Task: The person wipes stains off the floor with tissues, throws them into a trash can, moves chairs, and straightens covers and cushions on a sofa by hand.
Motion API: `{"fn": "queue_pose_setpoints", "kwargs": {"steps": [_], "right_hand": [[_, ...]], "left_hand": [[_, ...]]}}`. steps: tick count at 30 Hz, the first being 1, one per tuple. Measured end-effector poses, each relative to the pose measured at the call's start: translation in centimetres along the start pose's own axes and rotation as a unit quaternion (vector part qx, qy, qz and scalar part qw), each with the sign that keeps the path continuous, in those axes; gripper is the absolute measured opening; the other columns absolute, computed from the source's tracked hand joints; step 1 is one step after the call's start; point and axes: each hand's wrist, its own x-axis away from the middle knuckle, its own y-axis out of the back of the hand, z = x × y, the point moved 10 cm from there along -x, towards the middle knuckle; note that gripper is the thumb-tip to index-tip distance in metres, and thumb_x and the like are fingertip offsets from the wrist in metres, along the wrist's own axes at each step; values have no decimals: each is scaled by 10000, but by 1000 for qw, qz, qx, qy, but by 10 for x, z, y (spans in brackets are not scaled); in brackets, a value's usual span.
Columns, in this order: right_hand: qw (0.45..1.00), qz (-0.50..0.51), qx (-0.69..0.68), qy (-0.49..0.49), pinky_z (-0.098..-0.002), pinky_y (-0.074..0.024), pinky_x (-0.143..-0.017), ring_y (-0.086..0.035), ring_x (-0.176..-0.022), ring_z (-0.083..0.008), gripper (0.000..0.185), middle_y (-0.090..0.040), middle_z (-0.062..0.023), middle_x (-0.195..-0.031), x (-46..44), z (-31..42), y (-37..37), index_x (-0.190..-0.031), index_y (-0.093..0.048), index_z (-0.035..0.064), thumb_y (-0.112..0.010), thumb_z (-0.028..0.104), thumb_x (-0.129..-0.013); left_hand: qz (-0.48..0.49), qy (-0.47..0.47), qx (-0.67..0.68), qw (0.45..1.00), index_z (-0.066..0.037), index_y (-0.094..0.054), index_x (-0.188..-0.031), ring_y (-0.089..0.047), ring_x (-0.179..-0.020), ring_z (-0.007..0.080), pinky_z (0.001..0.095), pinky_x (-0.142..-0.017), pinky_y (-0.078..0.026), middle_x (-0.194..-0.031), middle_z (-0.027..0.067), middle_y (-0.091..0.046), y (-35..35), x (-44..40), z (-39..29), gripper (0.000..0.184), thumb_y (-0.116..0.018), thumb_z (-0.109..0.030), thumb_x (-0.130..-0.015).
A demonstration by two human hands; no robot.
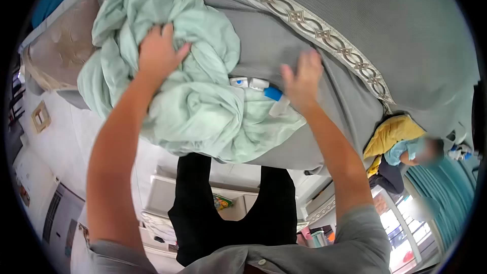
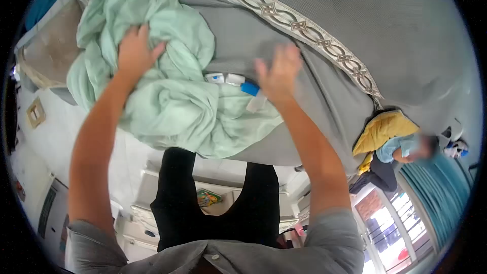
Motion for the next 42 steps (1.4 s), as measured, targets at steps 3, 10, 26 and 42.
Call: {"fn": "queue_pose_setpoints", "kwargs": {"steps": [3, 10, 26, 42], "right_hand": [[996, 24, -58, 64, -550, -173, -1133, -233, -1385, -461, 788, -256, -318, -1481, -66, 117, -21, -1405, -351, -42, -618, 461, -860], [994, -5, -67, -83, -516, -197, -1139, -197, -1399, -450, 812, -233, -300, -1496, -131, 147, -79, -1451, -270, -18, -614, 422, -862], [993, 5, -78, -86, -481, -257, -1134, -267, -1399, -349, 589, -287, -124, -1493, -128, 134, -103, -1476, -324, 138, -481, 164, -909], [963, 180, -176, -95, -401, -316, -1077, -429, -1246, -315, 470, -551, -135, -1212, -285, 133, -166, -1330, -488, 77, -547, 272, -906]], "left_hand": [[46, 17, 67, 997, 2, -525, -1102, -565, -944, 411, 467, -818, -489, -1010, 245, -563, -16, 28, -3, 522, -693, -383, -792], [151, 6, 191, 970, 52, -626, -1034, -610, -810, 363, 424, -784, -497, -849, 203, -637, 14, 27, -38, 429, -664, -332, -847], [54, 294, 896, 327, -58, -504, -1273, -517, -1186, 272, 423, -1071, -377, -1268, 112, -555, -129, -213, -68, 386, -321, -265, -1004], [19, -54, 231, 971, -3, -596, -1204, -576, -1072, 424, 434, -929, -472, -1214, 263, -577, -22, -147, -15, 438, -534, -294, -883]]}}
